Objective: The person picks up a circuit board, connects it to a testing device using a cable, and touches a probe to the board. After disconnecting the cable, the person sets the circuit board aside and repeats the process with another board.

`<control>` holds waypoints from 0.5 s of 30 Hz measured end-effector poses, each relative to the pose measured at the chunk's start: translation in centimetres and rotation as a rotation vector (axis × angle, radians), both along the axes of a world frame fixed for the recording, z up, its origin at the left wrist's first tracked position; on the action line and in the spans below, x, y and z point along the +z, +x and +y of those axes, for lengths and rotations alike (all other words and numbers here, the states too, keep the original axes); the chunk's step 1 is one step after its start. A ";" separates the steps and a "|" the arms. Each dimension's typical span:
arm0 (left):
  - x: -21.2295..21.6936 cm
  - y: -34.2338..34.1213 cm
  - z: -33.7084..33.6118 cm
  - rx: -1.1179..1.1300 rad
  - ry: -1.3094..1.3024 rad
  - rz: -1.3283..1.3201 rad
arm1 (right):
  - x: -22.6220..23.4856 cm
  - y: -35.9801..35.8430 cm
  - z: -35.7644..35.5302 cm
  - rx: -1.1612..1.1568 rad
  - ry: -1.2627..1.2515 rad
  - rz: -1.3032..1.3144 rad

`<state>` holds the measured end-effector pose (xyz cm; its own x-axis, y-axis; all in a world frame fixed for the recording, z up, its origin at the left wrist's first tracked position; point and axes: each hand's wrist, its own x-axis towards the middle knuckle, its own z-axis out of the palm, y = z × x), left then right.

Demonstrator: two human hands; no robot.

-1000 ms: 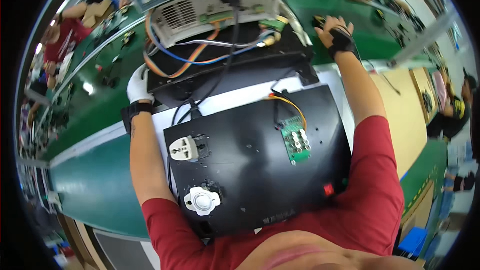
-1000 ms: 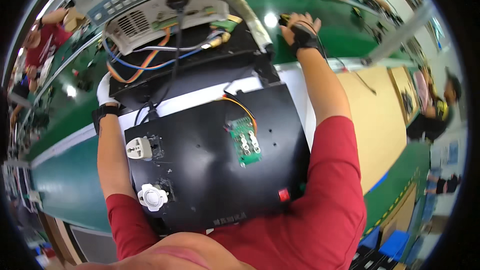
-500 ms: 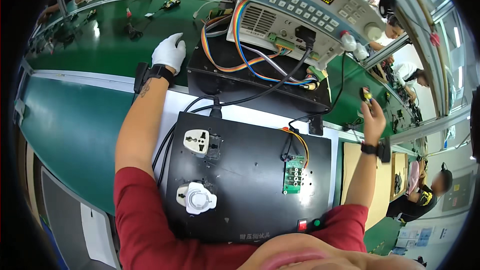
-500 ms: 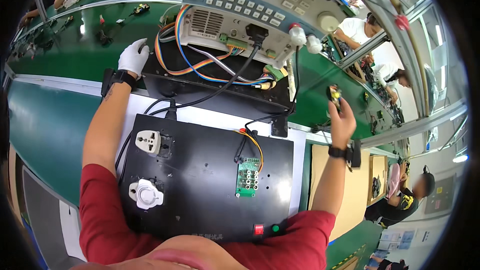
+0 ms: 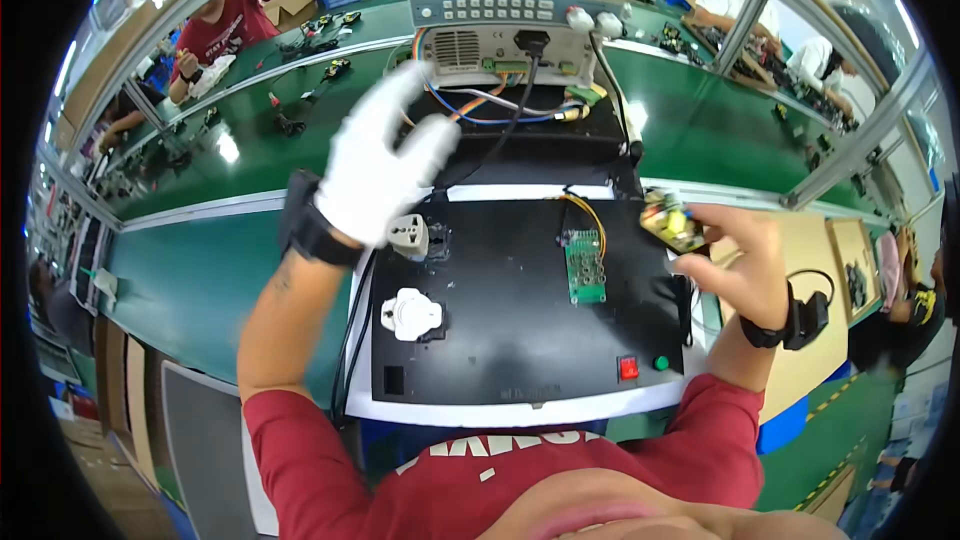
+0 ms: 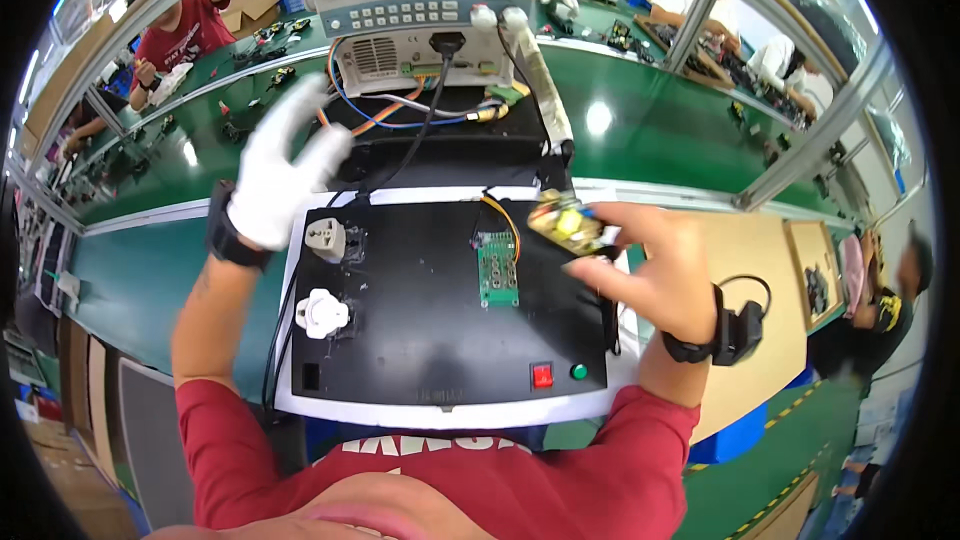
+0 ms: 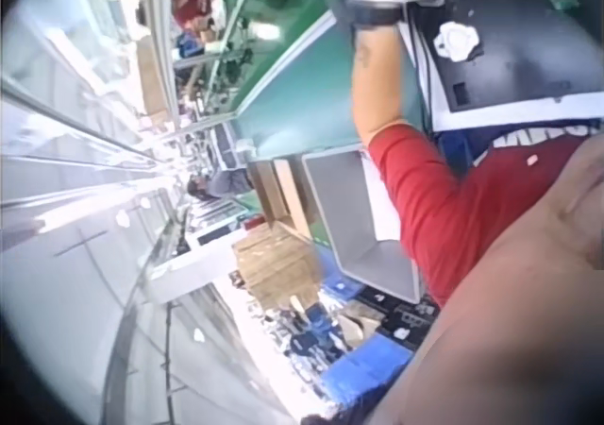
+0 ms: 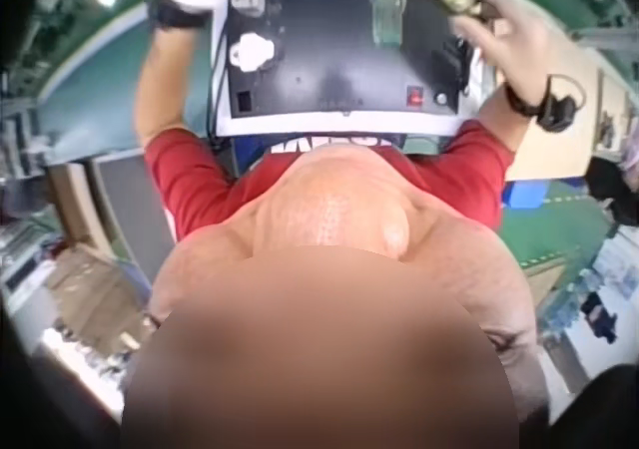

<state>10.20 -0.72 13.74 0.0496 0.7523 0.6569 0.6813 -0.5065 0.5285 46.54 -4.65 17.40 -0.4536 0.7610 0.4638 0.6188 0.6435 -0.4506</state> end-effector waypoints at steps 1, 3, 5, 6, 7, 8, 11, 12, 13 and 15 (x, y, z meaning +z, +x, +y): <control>0.8 2.5 -1.9 -0.125 0.067 0.202 | -0.2 -0.9 -0.4 0.073 -0.002 -0.041; 1.6 6.7 -5.3 -0.404 0.018 0.393 | -0.8 -2.1 -1.1 0.195 0.070 -0.168; 1.5 10.3 -7.7 -0.517 -0.150 0.449 | -1.5 -2.6 -1.6 0.290 0.170 -0.186; 1.5 11.4 -8.2 -0.586 -0.089 0.418 | -1.7 -2.4 -1.9 0.323 0.177 -0.185; 1.5 12.3 -8.4 -0.564 -0.220 0.504 | -1.9 -2.2 -2.2 0.364 0.188 -0.184; 1.6 12.7 -8.5 -0.604 -0.094 0.450 | -2.1 -1.9 -2.3 0.358 0.203 -0.208; 2.0 13.0 -9.2 -0.579 -0.023 0.482 | -2.3 -0.5 -1.9 0.442 0.180 -0.198; 2.0 13.1 -9.2 -0.559 -0.021 0.502 | -2.3 0.3 -1.5 0.438 0.156 -0.164; 2.0 13.0 -9.4 -0.525 -0.021 0.545 | -2.5 1.1 -0.9 0.455 0.172 -0.121; 1.9 12.9 -9.8 -0.455 0.008 0.602 | -2.7 4.8 1.4 0.351 -0.027 0.148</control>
